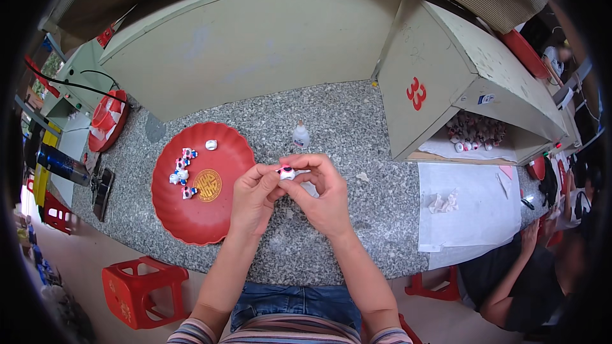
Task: Applying glue to small plastic components and joining them together at a workbench.
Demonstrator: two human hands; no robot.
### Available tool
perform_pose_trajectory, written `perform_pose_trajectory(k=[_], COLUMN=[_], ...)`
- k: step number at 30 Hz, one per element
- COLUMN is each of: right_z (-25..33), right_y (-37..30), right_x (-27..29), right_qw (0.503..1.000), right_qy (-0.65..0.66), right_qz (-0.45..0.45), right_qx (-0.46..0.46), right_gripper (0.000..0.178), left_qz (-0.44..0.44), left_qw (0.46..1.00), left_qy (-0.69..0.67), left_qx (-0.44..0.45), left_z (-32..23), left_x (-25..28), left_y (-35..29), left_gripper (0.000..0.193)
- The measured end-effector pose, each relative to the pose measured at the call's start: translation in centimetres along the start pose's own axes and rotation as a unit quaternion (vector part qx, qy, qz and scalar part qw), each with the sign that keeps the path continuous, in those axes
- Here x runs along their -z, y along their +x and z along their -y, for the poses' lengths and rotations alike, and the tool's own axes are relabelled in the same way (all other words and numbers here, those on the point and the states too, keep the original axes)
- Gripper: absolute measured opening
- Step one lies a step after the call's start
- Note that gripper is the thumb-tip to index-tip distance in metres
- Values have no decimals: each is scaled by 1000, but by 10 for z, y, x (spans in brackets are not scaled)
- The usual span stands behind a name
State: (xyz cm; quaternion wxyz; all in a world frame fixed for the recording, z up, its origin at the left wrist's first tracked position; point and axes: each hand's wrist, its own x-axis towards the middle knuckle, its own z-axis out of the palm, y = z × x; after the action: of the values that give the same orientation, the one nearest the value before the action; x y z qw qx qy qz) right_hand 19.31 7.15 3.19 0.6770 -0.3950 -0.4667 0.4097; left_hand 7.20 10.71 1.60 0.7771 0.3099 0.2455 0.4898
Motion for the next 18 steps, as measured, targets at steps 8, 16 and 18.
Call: perform_pose_trajectory(k=[8,16,18], right_z=[-2,0,5], right_y=[0,0,0], right_x=[2,2,-1], right_qw=[999,998,999], right_qy=[30,-60,-47], right_qz=[6,9,3], right_qx=[-22,14,-7], right_gripper=[26,24,25], left_qz=[-17,-4,-15], left_qw=[996,1000,999], left_qy=[76,17,39], left_qx=[-36,12,0], left_z=[-5,-11,-11], left_x=[-6,-2,-5], left_y=[-1,0,-2], left_gripper=[12,17,18])
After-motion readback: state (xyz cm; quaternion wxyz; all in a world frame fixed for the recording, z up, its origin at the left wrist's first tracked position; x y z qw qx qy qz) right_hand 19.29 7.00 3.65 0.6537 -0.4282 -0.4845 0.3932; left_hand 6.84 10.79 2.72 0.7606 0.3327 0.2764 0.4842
